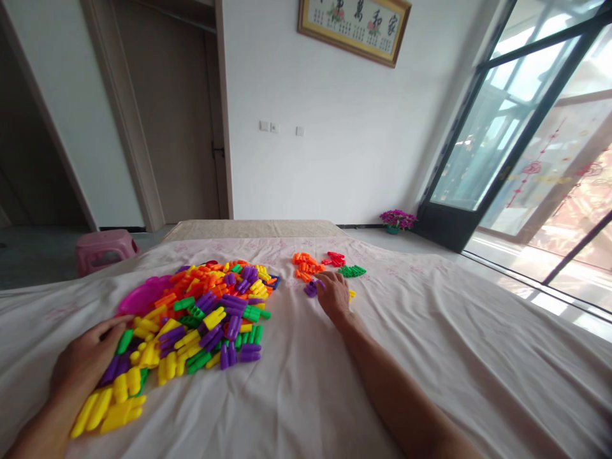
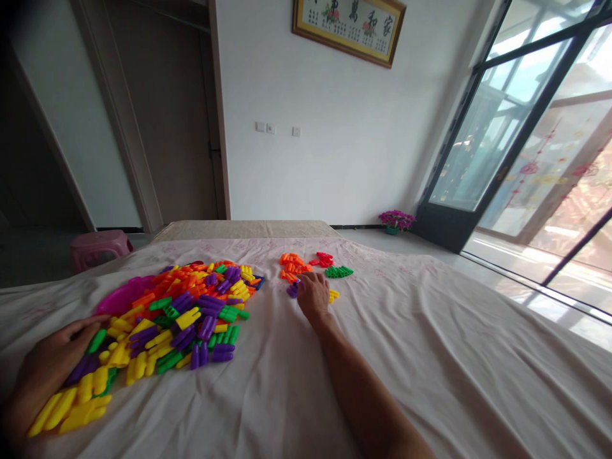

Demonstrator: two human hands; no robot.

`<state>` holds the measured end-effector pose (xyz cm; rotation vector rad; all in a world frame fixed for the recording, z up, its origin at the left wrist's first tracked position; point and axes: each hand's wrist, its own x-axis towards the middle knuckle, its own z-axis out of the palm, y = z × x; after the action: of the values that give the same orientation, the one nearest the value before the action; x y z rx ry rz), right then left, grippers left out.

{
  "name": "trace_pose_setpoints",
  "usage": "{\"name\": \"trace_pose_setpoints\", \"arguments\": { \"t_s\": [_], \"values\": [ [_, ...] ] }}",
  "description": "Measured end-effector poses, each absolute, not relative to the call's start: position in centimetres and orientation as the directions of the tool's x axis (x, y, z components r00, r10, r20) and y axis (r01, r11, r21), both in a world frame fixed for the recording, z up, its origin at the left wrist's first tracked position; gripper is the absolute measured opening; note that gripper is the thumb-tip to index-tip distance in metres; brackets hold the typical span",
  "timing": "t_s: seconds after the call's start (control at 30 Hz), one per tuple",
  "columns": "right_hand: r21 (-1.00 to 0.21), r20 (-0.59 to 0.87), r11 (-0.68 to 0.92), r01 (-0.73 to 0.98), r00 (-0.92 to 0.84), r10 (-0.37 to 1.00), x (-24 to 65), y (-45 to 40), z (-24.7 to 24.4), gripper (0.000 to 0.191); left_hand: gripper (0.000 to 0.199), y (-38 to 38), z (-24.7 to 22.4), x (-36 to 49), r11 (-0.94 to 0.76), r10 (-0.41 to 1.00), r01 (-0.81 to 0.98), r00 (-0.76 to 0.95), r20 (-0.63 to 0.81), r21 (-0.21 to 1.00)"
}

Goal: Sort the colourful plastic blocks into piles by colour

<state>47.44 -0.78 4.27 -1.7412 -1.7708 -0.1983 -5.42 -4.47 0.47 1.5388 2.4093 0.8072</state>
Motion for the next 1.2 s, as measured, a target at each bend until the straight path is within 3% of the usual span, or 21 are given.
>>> {"name": "trace_pose_setpoints", "arguments": {
  "t_s": [0.13,0.23,0.47,0.7,1.07,1.2],
  "values": [
    [-0.351,0.546,0.48,0.804,-0.241,0.803,42.9,-2.5,4.8,0.027,0.061,-4.5,1.1,-4.9,0.375,0.868,0.752,-0.491,0.08,0.542],
    [-0.351,0.526,0.614,0.707,-0.394,0.754,39.1,-3.6,5.2,0.03,0.057,-4.5,1.0,-4.8,0.358,0.863,0.75,-0.493,0.109,0.556],
    [-0.373,0.476,0.574,0.729,-0.38,0.793,35.2,-3.0,4.6,0.022,0.056,-4.2,0.7,-5.0,0.363,0.863,0.757,-0.493,0.111,0.544],
    [-0.378,0.517,0.512,0.771,-0.283,0.808,37.1,-2.0,4.2,0.028,0.055,-4.1,0.1,-5.5,0.339,0.865,0.761,-0.484,0.135,0.554],
    [-0.156,0.462,0.116,0.981,-0.031,0.887,45.4,-1.3,5.4,0.02,0.06,-4.5,0.5,-5.1,0.342,0.868,0.762,-0.48,0.125,0.55],
    [-0.22,0.485,0.257,0.941,-0.123,0.866,43.5,-2.3,5.7,0.021,0.062,-4.6,0.6,-5.1,0.354,0.869,0.756,-0.484,0.106,0.55]
  ]
}}
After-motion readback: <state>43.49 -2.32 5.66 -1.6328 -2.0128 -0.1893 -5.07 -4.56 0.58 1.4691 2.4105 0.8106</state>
